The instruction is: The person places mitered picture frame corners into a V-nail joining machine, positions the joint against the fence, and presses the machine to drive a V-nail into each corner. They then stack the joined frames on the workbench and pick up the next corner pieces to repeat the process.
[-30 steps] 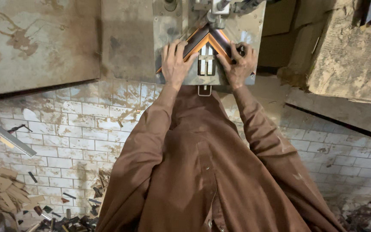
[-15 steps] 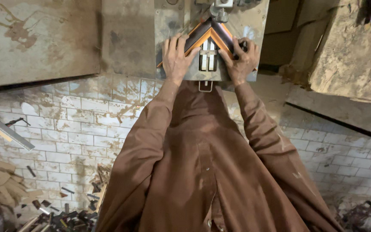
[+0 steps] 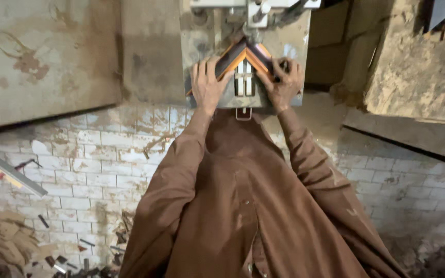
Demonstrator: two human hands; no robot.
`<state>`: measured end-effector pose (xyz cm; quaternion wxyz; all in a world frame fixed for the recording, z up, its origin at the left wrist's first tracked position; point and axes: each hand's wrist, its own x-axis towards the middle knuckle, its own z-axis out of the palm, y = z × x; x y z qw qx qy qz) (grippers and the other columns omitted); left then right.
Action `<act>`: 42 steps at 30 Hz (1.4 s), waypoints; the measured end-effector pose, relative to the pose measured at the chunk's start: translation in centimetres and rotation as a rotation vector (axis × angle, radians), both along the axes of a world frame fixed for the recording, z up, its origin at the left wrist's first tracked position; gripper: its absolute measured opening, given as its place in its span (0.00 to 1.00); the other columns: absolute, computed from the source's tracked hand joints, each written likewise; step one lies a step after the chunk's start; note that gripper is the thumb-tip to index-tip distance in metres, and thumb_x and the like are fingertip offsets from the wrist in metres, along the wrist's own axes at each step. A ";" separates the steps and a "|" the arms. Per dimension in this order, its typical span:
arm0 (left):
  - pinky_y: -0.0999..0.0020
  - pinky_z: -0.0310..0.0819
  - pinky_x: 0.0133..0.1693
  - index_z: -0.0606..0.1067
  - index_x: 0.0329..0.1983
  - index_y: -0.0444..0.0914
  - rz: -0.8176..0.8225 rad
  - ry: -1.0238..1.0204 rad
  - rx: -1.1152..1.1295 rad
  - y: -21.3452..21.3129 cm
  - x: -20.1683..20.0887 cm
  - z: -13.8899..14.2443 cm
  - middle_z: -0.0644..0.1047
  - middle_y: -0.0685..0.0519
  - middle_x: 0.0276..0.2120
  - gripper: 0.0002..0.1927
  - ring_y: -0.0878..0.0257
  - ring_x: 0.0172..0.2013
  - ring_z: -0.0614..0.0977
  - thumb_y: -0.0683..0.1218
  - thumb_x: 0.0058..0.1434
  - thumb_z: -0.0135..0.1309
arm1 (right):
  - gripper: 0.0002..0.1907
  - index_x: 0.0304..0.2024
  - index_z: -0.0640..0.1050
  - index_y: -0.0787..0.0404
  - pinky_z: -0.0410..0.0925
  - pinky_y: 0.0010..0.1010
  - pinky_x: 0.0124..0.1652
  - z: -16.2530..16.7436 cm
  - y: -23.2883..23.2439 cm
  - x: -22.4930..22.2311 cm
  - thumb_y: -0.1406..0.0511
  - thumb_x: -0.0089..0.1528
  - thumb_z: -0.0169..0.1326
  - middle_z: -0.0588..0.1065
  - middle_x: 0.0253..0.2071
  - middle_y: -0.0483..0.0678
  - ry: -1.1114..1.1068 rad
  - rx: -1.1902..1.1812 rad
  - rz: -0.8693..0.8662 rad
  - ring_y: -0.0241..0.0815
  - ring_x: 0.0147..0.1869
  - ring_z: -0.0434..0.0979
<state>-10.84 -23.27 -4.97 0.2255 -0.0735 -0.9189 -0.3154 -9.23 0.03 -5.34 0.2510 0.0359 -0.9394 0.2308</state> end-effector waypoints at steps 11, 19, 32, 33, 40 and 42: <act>0.52 0.70 0.50 0.74 0.54 0.39 -0.028 0.018 -0.013 -0.1 -2.5 1.3 0.75 0.47 0.48 0.30 0.46 0.47 0.75 0.59 0.56 0.68 | 0.30 0.48 0.85 0.57 0.67 0.42 0.45 -0.3 0.3 -2.1 0.48 0.51 0.77 0.74 0.44 0.46 0.025 -0.020 0.005 0.50 0.47 0.72; 0.50 0.70 0.51 0.71 0.55 0.36 -0.006 -0.010 -0.041 0.4 -4.7 1.1 0.74 0.45 0.46 0.38 0.45 0.49 0.74 0.67 0.55 0.66 | 0.30 0.51 0.86 0.56 0.67 0.42 0.45 -0.8 0.4 -4.6 0.48 0.52 0.75 0.74 0.46 0.46 -0.004 0.014 -0.001 0.49 0.48 0.73; 0.54 0.65 0.48 0.83 0.48 0.40 0.157 -0.174 0.115 -5.6 2.7 0.4 0.73 0.55 0.38 0.22 0.54 0.45 0.73 0.54 0.53 0.71 | 0.32 0.49 0.86 0.58 0.65 0.44 0.46 -1.4 0.6 -4.2 0.45 0.52 0.73 0.74 0.45 0.46 0.041 0.022 0.005 0.50 0.48 0.72; 0.55 0.65 0.48 0.83 0.48 0.40 0.155 -0.164 0.121 -5.5 2.7 0.1 0.72 0.55 0.37 0.22 0.55 0.44 0.72 0.54 0.52 0.71 | 0.31 0.49 0.86 0.58 0.65 0.44 0.46 -1.4 0.6 -4.2 0.45 0.53 0.73 0.74 0.45 0.46 0.028 0.020 0.001 0.50 0.48 0.72; 0.52 0.61 0.47 0.85 0.45 0.41 0.172 -0.212 0.075 -5.8 2.3 -0.4 0.71 0.55 0.34 0.24 0.55 0.42 0.73 0.57 0.50 0.71 | 0.31 0.50 0.85 0.58 0.66 0.43 0.47 -1.4 0.5 -4.4 0.45 0.54 0.73 0.73 0.44 0.46 0.027 0.003 -0.006 0.50 0.48 0.72; 0.53 0.61 0.46 0.84 0.46 0.40 0.163 -0.222 0.084 -5.9 2.3 -0.4 0.71 0.55 0.34 0.24 0.55 0.42 0.73 0.59 0.51 0.70 | 0.30 0.51 0.85 0.56 0.66 0.43 0.47 -1.5 0.5 -4.4 0.46 0.54 0.73 0.74 0.45 0.46 0.024 -0.001 -0.009 0.50 0.48 0.72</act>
